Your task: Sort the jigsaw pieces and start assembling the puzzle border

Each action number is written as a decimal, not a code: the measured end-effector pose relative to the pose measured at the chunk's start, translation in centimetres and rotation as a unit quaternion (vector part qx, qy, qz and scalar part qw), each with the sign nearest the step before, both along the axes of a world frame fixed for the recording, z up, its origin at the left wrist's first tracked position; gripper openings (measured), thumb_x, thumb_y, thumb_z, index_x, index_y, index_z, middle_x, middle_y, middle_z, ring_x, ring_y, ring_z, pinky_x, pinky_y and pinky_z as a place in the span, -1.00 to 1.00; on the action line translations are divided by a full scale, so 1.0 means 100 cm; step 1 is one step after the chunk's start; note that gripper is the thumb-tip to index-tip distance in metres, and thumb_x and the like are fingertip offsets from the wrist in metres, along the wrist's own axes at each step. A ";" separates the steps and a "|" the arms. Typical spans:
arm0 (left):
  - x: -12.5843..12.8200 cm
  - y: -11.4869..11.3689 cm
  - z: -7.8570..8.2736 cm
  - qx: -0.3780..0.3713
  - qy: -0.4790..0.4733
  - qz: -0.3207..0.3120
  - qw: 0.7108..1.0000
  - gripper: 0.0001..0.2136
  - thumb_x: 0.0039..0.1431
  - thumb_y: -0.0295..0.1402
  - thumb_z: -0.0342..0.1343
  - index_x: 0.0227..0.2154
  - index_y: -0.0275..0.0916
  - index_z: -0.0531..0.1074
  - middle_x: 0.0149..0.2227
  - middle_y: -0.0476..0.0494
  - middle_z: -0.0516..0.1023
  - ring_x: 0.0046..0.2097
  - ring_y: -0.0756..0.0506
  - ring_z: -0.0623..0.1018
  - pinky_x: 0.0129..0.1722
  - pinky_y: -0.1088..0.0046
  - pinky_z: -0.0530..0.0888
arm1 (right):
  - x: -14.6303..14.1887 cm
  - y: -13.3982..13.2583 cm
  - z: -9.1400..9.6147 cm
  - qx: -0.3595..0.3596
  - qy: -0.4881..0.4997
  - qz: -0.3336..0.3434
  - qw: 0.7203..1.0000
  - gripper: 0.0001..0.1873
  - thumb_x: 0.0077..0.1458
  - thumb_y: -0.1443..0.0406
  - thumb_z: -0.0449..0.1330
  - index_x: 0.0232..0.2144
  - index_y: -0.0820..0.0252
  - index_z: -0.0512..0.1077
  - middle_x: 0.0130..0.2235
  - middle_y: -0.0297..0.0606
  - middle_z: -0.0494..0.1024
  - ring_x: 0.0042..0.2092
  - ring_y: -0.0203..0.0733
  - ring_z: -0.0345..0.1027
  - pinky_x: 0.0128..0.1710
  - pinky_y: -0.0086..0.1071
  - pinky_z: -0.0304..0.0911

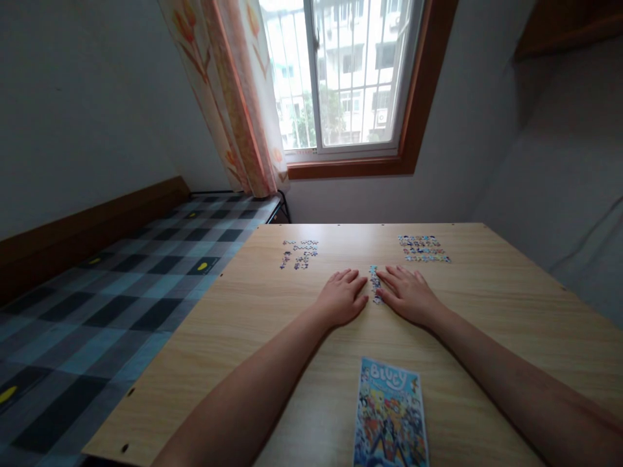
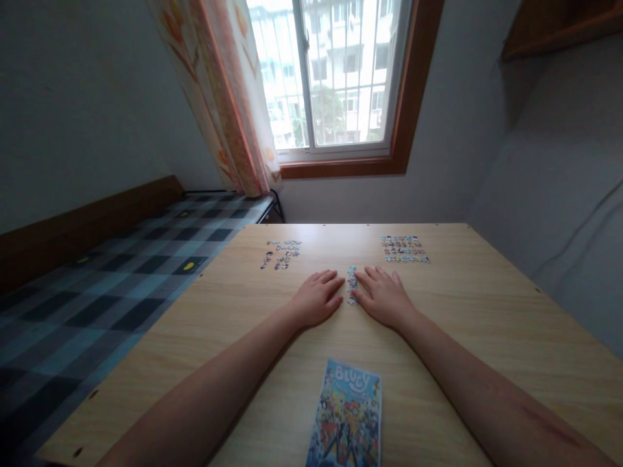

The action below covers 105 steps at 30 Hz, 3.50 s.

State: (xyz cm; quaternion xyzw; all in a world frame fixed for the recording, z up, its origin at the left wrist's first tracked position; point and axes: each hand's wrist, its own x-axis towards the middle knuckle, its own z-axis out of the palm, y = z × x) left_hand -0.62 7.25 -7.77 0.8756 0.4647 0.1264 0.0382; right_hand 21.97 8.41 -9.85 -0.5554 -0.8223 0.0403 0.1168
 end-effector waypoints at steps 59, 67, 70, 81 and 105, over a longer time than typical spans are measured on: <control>-0.011 0.008 0.044 -0.145 -0.002 -0.037 0.989 -0.79 -0.01 -0.48 0.19 -0.30 -0.10 0.61 -0.33 -0.02 0.66 -0.31 -0.06 0.58 -0.26 0.45 0.45 | -0.003 0.000 0.010 -0.020 0.037 -0.004 0.999 -0.45 0.34 0.01 -0.06 0.27 -0.02 0.31 0.36 -0.09 0.24 0.37 0.19 0.03 0.29 0.29 -0.11; -0.006 0.004 0.056 -0.204 -0.049 -0.051 0.976 -0.74 0.03 -0.50 0.15 -0.23 -0.16 0.63 -0.23 -0.05 0.69 -0.24 -0.06 0.62 -0.23 0.48 0.48 | -0.002 0.003 0.009 -0.016 0.037 -0.002 0.999 -0.45 0.35 0.00 -0.07 0.27 -0.03 0.30 0.36 -0.11 0.26 0.37 0.16 0.03 0.29 0.26 -0.11; -0.007 0.004 0.061 -0.191 0.014 -0.041 0.981 -0.74 0.03 -0.49 0.15 -0.23 -0.14 0.65 -0.26 -0.06 0.69 -0.27 -0.08 0.61 -0.23 0.46 0.47 | -0.001 0.003 0.010 -0.020 0.034 -0.004 0.999 -0.44 0.35 0.00 -0.07 0.29 -0.02 0.29 0.36 -0.12 0.25 0.38 0.17 0.02 0.30 0.24 -0.13; 0.021 -0.018 0.057 -0.066 0.185 -0.019 0.980 -0.79 0.12 -0.25 0.15 -0.34 -0.19 0.66 -0.25 -0.24 0.66 -0.25 -0.19 0.62 -0.22 0.34 0.50 | -0.002 0.003 0.011 -0.030 0.040 -0.008 0.999 -0.45 0.36 0.02 -0.07 0.29 -0.01 0.28 0.38 -0.11 0.22 0.39 0.16 -0.01 0.30 0.24 -0.16; 0.027 -0.024 0.031 0.023 0.001 -0.043 0.999 -0.82 0.28 -0.32 0.06 -0.23 -0.14 0.59 -0.16 -0.13 0.61 -0.16 -0.13 0.56 -0.12 0.33 0.49 | -0.005 0.000 0.016 -0.026 0.035 -0.007 0.999 -0.43 0.30 0.03 0.02 0.29 0.00 0.28 0.37 -0.10 0.22 0.39 0.18 -0.02 0.31 0.25 -0.16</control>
